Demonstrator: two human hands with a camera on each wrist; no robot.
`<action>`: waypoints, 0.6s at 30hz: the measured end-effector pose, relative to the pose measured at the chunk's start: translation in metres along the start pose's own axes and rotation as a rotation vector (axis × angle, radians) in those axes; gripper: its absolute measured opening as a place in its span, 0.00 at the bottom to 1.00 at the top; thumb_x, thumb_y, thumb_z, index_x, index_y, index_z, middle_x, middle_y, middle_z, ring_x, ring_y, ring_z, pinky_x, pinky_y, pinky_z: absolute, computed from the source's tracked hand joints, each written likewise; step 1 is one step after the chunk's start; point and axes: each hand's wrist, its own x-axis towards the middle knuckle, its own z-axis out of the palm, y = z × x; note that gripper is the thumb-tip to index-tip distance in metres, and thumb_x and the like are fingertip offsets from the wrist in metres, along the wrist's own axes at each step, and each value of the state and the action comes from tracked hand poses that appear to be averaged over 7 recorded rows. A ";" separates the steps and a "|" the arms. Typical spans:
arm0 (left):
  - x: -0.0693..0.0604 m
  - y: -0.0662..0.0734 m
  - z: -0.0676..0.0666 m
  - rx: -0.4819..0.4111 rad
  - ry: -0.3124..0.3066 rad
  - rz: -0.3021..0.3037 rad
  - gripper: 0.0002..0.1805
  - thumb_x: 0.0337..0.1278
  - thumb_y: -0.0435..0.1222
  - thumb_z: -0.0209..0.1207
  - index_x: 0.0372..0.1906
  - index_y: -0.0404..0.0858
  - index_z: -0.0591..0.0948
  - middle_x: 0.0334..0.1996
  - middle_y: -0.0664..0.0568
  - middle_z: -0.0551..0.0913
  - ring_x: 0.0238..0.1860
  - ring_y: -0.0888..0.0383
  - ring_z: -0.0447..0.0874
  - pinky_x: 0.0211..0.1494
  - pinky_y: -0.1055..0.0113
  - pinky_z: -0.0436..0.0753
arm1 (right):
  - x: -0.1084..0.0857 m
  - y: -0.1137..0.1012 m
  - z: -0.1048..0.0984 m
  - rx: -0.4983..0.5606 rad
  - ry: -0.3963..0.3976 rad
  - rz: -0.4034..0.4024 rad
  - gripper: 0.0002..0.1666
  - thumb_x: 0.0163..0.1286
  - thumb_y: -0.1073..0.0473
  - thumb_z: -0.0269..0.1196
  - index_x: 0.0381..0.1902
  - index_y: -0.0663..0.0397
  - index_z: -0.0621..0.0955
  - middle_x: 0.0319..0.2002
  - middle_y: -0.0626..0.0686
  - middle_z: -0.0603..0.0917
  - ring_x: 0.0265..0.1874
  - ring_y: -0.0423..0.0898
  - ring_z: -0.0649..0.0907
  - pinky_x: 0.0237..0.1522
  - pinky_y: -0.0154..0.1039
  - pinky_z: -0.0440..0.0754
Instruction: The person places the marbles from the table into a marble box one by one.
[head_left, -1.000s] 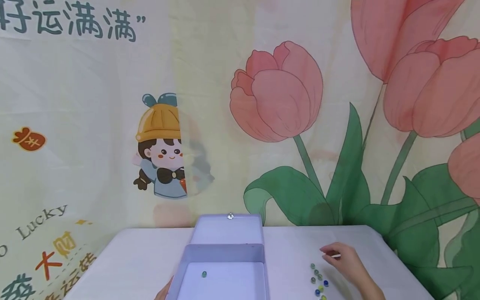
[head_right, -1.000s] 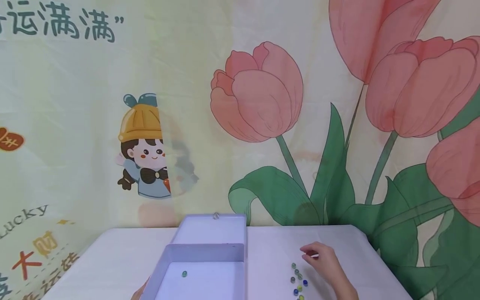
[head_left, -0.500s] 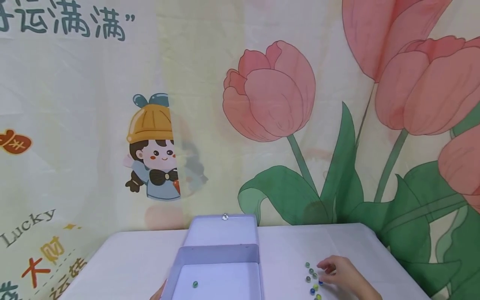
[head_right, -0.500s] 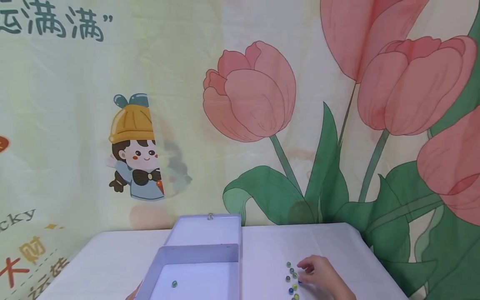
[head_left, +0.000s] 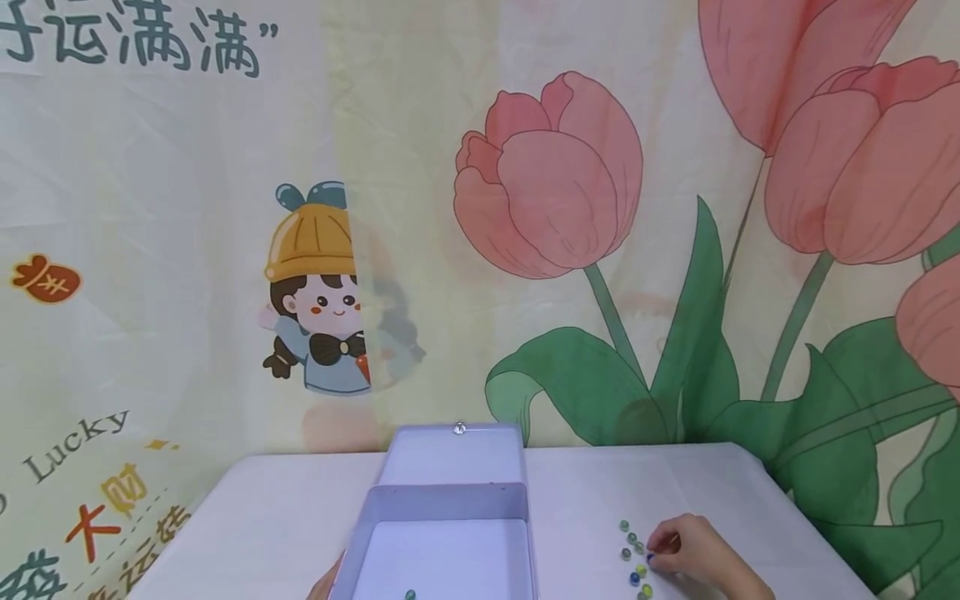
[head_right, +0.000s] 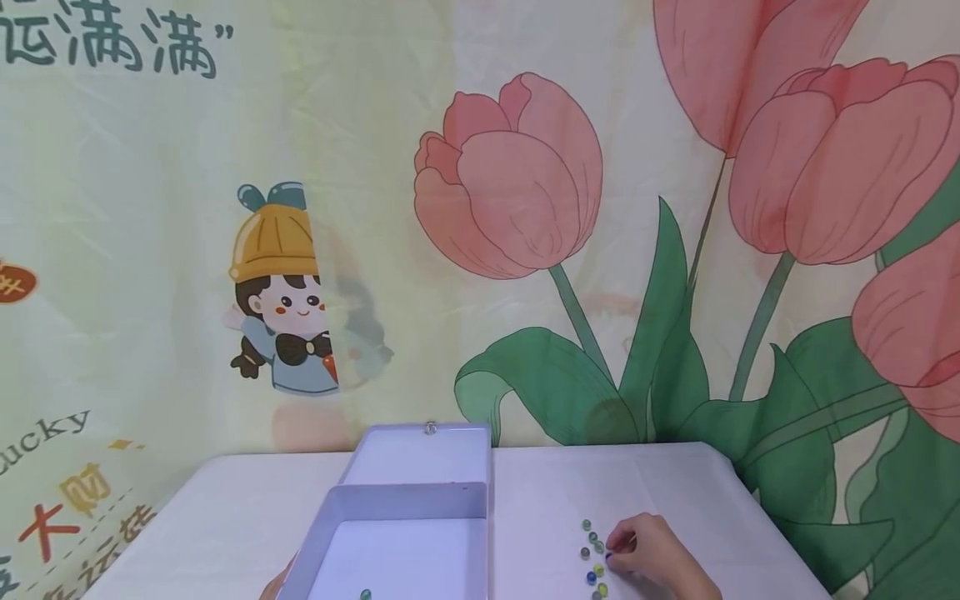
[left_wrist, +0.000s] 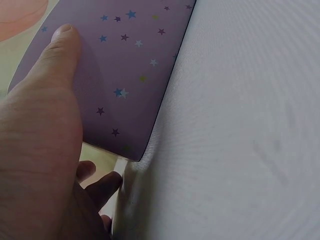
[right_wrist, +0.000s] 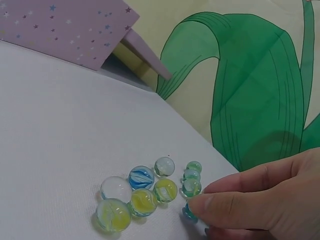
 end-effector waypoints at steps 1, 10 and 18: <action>-0.008 -0.017 0.006 0.003 -0.014 -0.014 0.53 0.44 0.29 0.58 0.73 0.66 0.48 0.65 0.87 0.45 0.61 0.92 0.42 0.57 0.95 0.45 | 0.000 0.000 0.001 -0.002 0.000 0.004 0.06 0.52 0.61 0.72 0.29 0.52 0.84 0.24 0.46 0.81 0.26 0.43 0.77 0.28 0.33 0.76; -0.022 -0.046 0.010 -0.030 -0.049 0.103 0.48 0.35 0.27 0.63 0.71 0.30 0.59 0.72 0.72 0.52 0.68 0.79 0.50 0.63 0.90 0.51 | -0.001 0.000 0.002 -0.001 -0.019 0.007 0.04 0.53 0.63 0.70 0.27 0.53 0.84 0.23 0.46 0.80 0.25 0.43 0.76 0.27 0.33 0.76; -0.002 -0.006 -0.009 -0.032 -0.039 0.179 0.58 0.31 0.26 0.64 0.76 0.48 0.51 0.72 0.75 0.49 0.68 0.82 0.48 0.63 0.91 0.50 | -0.001 -0.004 0.003 -0.002 -0.018 0.015 0.04 0.53 0.65 0.69 0.27 0.53 0.83 0.24 0.47 0.80 0.25 0.42 0.77 0.29 0.33 0.77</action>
